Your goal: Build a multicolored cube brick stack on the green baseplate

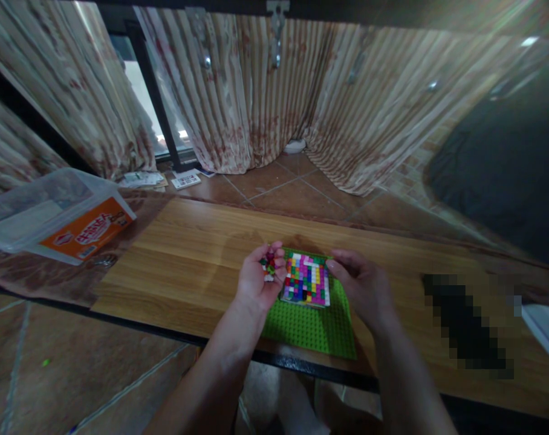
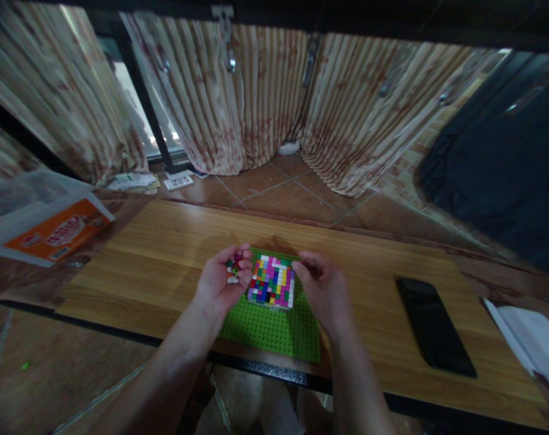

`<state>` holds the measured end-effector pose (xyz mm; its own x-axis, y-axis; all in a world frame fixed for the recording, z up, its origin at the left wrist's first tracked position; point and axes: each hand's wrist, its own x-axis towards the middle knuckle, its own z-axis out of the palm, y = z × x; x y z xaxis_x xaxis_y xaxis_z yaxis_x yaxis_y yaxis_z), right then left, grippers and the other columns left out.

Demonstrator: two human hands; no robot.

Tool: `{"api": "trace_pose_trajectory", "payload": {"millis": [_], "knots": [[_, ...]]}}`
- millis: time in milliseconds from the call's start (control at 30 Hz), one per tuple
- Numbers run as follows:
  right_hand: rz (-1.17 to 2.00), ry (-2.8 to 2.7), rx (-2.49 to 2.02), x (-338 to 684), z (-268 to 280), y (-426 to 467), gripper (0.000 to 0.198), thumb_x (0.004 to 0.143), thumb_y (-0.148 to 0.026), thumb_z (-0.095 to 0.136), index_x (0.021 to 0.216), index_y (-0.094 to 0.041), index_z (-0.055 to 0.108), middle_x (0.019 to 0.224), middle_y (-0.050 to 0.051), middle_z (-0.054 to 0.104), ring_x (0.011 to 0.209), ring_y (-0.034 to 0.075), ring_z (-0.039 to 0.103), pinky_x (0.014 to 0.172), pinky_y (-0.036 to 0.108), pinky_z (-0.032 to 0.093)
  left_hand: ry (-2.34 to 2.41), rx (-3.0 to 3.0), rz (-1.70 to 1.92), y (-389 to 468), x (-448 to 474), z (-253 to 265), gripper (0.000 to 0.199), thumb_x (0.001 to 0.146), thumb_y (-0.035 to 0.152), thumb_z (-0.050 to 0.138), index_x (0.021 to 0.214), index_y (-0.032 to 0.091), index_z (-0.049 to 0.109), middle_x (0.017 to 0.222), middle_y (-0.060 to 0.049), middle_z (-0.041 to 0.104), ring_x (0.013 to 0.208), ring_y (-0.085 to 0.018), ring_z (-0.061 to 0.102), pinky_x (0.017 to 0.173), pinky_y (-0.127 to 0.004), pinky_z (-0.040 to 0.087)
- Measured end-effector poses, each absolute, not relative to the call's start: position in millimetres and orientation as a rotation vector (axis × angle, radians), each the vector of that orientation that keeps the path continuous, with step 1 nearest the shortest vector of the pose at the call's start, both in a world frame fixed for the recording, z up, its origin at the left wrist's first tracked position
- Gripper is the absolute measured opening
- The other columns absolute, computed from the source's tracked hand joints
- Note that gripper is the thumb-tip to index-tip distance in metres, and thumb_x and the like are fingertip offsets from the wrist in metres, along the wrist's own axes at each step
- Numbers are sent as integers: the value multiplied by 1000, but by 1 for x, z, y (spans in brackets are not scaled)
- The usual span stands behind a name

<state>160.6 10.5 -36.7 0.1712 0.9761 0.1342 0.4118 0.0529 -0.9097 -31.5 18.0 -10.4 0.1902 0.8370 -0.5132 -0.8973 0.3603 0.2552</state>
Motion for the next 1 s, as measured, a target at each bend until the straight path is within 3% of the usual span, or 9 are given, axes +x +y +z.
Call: {"api": "trace_pose_trajectory", "payload": {"millis": [300,667,1000], "knots": [[921,-1239,-1470,154,-38,16,27,69,-43,73,77,-18,75,78,6,75,75,21,69,74,37,55,649,-117,1225,18,-32,-10,27,91,16,41,77,7,63,61,-3,54,44,-5,45,36,-12,33],[837,-1287,-1496,153,-39,16,26,67,-44,73,75,-20,75,79,6,75,77,23,69,76,38,52,651,-114,1218,17,-30,-10,27,91,16,41,77,7,63,61,-3,55,44,-5,45,36,-13,33],[1001,-1168,-1419,152,-40,15,32,63,-47,77,77,-19,75,77,5,74,73,20,67,73,36,54,641,-116,1241,18,-31,-9,26,90,16,43,77,7,63,61,-3,55,45,-5,46,37,-13,34]]}}
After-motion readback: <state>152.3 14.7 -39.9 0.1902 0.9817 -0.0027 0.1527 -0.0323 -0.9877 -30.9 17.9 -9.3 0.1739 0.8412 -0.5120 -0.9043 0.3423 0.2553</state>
